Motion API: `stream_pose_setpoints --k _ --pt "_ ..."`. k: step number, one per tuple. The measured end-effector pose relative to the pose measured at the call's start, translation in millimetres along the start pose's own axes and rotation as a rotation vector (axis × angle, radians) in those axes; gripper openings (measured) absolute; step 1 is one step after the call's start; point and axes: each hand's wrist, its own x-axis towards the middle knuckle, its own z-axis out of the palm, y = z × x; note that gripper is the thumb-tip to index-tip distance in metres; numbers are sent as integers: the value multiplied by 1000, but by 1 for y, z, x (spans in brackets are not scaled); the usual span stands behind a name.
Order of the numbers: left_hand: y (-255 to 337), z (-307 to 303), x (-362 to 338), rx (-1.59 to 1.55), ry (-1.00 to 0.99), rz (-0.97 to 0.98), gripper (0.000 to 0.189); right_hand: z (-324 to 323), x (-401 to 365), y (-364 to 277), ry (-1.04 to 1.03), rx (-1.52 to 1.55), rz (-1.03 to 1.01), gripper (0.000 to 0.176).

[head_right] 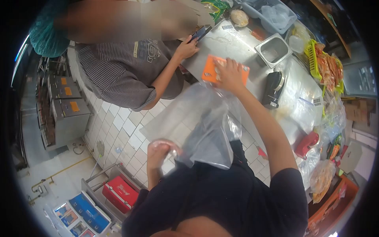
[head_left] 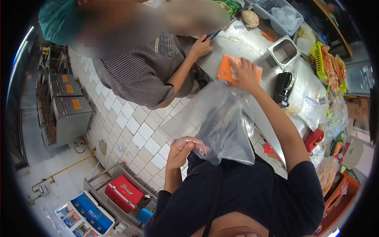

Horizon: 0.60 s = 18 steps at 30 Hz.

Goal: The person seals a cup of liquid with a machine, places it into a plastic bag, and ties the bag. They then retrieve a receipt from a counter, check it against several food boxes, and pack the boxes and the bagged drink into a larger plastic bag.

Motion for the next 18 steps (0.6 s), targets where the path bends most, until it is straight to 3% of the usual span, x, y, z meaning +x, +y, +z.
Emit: stream_pose_setpoints --k 1,4,6,8,10,12,13,14,15,16,18 --pt "-1 -2 4 -2 -6 -9 20 5 19 -3 -4 -2 10 96" --pt "3 -3 23 585 -1 43 15 3 47 -20 156 -130 139 88" --pt "-6 -4 28 549 19 24 13 -38 40 -32 111 268 206 68" --pt "-10 6 36 403 151 -73 11 -96 -3 -56 197 799 200 50" --pt "-23 5 48 570 123 -48 15 -113 -60 -70 68 1185 403 38" --pt "-28 12 62 831 6 5 26 -121 -101 -83 -93 1217 405 32" --pt "-40 23 70 829 -6 12 26 -126 -112 -93 -206 1117 373 27" --pt "-57 36 77 634 -98 112 26 -131 -118 -100 -315 1014 343 23" --pt "-62 44 83 437 -187 207 27 -134 -122 -99 -302 1009 349 23" --pt "-59 44 88 439 -198 210 27 -137 -126 -96 -319 923 428 20" --pt "-46 43 101 675 -318 314 23 -144 -137 -86 -266 848 539 17"
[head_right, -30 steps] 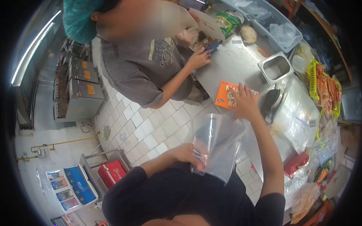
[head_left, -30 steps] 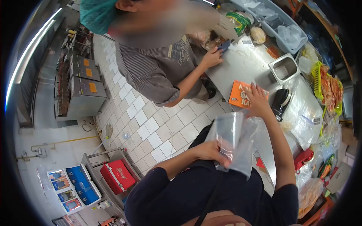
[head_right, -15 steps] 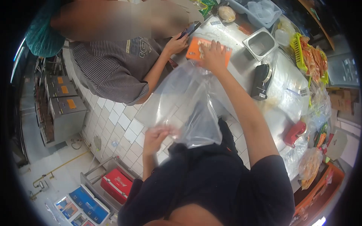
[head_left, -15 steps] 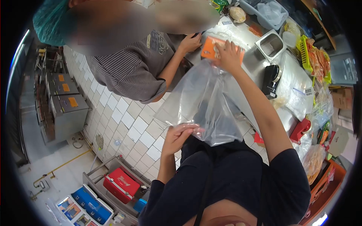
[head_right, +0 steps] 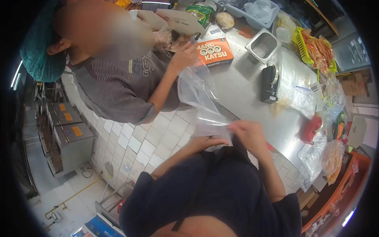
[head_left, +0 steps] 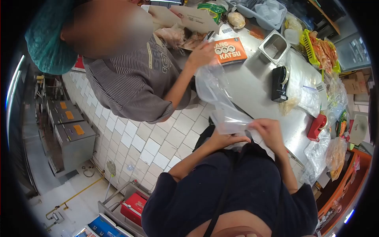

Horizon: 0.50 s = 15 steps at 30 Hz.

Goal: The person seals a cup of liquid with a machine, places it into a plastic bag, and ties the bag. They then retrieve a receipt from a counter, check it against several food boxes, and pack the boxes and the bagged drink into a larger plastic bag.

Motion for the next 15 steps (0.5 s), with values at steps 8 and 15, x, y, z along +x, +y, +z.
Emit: stream_pose_setpoints --k 8,15 --pt "3 -39 73 429 43 553 17 -36 -76 39 183 1765 20 19" --pt "-3 -54 148 608 404 635 29 -49 -222 39 905 551 169 21"
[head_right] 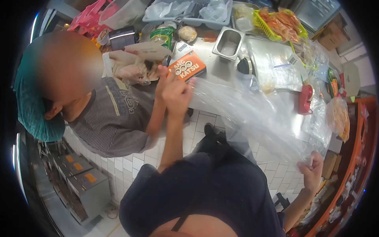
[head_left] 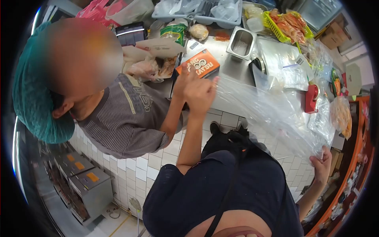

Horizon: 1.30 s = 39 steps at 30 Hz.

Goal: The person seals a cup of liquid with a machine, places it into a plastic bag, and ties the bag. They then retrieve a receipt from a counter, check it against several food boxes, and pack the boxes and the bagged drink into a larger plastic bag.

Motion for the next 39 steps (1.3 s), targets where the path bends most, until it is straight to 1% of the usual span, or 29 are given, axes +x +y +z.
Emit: stream_pose_setpoints --k 1,3,5,6,7,8,9,11,12,13,14,15,17,18,19,20,22,23,24,25,26,28,30,31,33,35,37,38,39 --pt "13 7 -3 -75 -121 -84 21 -6 -4 0 151 -172 -72 20" --pt "32 19 -4 -154 -241 -164 18 -17 -1 0 173 -156 -176 17" --pt "48 22 3 -143 -282 8 41 -6 1 2 271 -95 -346 5" --pt "63 24 2 -323 -379 27 53 8 10 3 275 -90 -343 5" --pt "81 27 -1 -502 -475 42 65 21 22 4 192 -326 -640 7" --pt "105 34 -3 -611 -437 87 59 29 33 4 98 -564 -933 12" --pt "127 44 -7 -720 -396 130 54 32 42 1 96 -561 -929 12" --pt "144 70 -29 -772 -425 152 48 36 60 -7 -413 -485 -836 6" --pt "147 76 -35 -826 -452 175 42 39 66 -16 -415 -486 -837 6" --pt "146 79 -31 -825 -450 174 42 44 68 -31 -177 -665 -653 5" --pt "143 83 -24 -767 -628 -84 36 51 70 -47 62 -829 -460 7" --pt "141 87 -19 -698 -796 -346 30 67 71 -72 276 -894 -685 8" --pt "135 96 -21 -877 -650 -452 25 85 64 -104 580 -974 -1136 16" --pt "134 98 -23 -1047 -503 -549 21 88 60 -99 558 -976 -1147 16" --pt "143 79 -7 -1217 -653 -873 15 94 56 -82 48 -517 -1007 18" --pt "142 77 -14 -1203 -652 -886 15 102 55 -60 -420 -44 -793 20" --pt "132 74 -24 -1753 -503 -1490 15 136 116 -5 -337 -487 -536 19" --pt "130 46 -10 -1740 -449 -1565 15 123 145 61 -182 -640 -258 35" --pt "129 10 1 -1734 -387 -1645 15 114 150 110 -288 -968 -176 46" --pt "112 5 -20 -1979 -369 -1523 18 101 147 152 -396 -1310 -85 58" --pt "98 5 -42 -2220 -339 -1388 21 89 145 193 -466 -1455 24 94" --pt "111 -24 -15 -1328 -144 -1484 27 108 114 176 -547 -1543 210 115" --pt "65 -36 -23 -1133 -655 -1105 37 107 101 163 -530 -1537 229 122" --pt "65 -43 -17 -1136 -663 -1105 37 107 99 145 -527 -1535 237 122" --pt "85 -58 7 -40 -469 -298 33 110 104 106 -551 -1640 233 120" --pt "130 -77 34 -542 -468 -280 28 117 108 90 -563 -1674 202 119" --pt "162 -53 43 -1103 -874 27 19 110 117 98 -541 -1703 33 116" --pt "172 -19 34 -968 -1098 31 18 106 120 110 -503 -1689 -100 114" --pt "175 24 17 -820 -1312 32 19 104 117 99 -516 -1697 -97 114"
